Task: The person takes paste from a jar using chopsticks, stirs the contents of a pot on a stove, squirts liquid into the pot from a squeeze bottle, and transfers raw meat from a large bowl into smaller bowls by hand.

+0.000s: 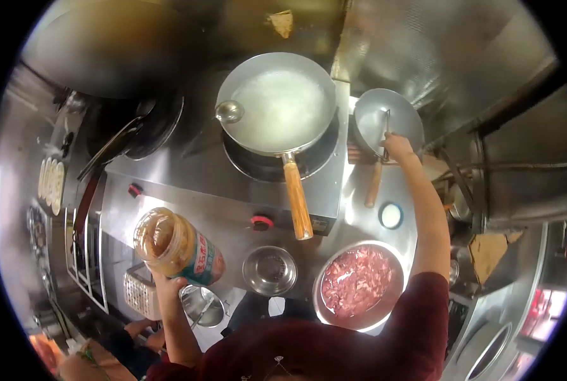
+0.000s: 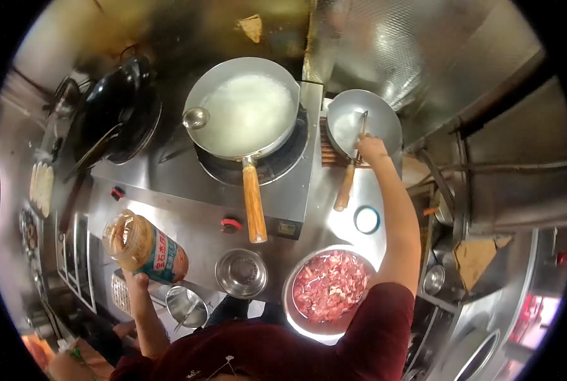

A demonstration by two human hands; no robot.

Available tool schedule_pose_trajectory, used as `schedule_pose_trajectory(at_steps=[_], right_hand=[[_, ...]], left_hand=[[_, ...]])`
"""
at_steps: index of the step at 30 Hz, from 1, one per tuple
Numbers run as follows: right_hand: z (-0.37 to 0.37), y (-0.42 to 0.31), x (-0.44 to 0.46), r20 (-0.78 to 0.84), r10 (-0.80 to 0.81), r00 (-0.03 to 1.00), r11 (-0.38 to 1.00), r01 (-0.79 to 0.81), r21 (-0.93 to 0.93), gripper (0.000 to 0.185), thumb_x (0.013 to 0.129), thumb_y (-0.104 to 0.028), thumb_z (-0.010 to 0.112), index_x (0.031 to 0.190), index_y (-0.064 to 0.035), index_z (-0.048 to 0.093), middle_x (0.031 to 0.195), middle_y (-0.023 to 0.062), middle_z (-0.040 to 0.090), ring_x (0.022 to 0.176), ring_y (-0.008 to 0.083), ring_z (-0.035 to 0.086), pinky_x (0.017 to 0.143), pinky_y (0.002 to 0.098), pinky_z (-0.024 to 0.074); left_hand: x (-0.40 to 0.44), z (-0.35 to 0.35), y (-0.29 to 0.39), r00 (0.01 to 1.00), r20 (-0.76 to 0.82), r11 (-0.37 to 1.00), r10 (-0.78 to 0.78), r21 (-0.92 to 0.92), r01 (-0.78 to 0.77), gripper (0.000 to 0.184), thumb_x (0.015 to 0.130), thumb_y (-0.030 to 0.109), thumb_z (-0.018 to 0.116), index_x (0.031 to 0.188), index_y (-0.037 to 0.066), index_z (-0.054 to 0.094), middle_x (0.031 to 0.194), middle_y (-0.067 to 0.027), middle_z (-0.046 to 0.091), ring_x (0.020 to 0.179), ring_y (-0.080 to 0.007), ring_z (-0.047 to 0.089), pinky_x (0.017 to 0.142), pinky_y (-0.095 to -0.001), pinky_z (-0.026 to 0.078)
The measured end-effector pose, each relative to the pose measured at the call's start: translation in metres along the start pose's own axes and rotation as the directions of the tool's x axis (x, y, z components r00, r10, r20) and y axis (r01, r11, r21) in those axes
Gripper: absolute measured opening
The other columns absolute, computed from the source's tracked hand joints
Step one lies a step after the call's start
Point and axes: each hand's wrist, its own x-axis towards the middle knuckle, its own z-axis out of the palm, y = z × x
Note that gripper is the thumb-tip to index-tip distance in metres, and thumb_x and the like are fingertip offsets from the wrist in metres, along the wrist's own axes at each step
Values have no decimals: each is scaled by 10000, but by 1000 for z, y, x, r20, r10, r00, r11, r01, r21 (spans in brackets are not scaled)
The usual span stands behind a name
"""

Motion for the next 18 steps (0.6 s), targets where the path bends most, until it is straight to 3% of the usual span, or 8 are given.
schedule_pose_trajectory(at_steps=[3,4,5,7,9,11,15,18], right_hand=[[-2,9,13,-135,-57,989,998,51,-43,230,734,-121,561,946,-173,633,952,70,578,889,265,577,725,373,484],[-13,5,9,-270,101,958,990,-69,123,175,775,-115,529,913,-144,632,964,84,587,839,254,588,698,373,482],[-30,0,1,-371,273,888,940,-163,300,148,815,-109,498,879,-114,631,976,97,595,790,242,599,671,373,480],[-65,0,-16,-691,461,557,745,180,642,176,869,-151,467,897,-78,624,891,102,618,668,178,578,595,306,468],[-128,-14,-58,-317,732,603,168,290,942,212,886,-183,466,891,-32,616,783,95,599,602,128,532,558,249,439],[-192,-46,-100,-303,775,554,22,456,890,218,884,-188,472,930,0,574,711,74,562,594,125,526,542,241,428],[-251,-99,-177,-577,578,578,13,700,714,249,861,-221,524,1016,-30,485,671,84,541,546,183,532,501,278,441],[-269,-142,-204,-825,267,498,135,828,544,218,811,-223,593,847,-13,549,756,132,588,517,207,556,462,296,458]], left_hand=[[4,27,32,990,-116,993,83,88,-73,1058,508,408,832,1287,-42,275,1211,-130,437,1097,-232,456,931,-350,362],[7,30,36,983,-113,974,141,194,-118,1051,509,389,831,1291,-34,270,1206,-132,439,1095,-234,459,933,-352,363],[13,33,41,974,-103,941,201,296,-163,1045,511,370,831,1295,-27,266,1200,-134,440,1092,-236,461,935,-354,364],[38,63,63,944,-67,896,324,344,-283,1037,488,298,829,1301,-2,259,1180,-138,449,1095,-247,462,932,-359,374],[62,93,68,898,-141,891,416,263,-371,1050,451,248,834,1296,7,259,1170,-153,465,1102,-276,461,931,-380,378],[91,80,71,794,131,627,593,544,-558,1045,444,234,839,1288,14,264,1175,-171,475,1103,-312,459,932,-402,371],[128,88,72,656,227,507,720,474,-720,1088,436,170,856,1305,55,212,1259,-207,392,1135,-304,446,972,-414,346],[148,92,58,458,141,384,878,364,-849,1004,489,245,846,1287,65,263,1199,-240,460,1093,-374,470,968,-504,293]])
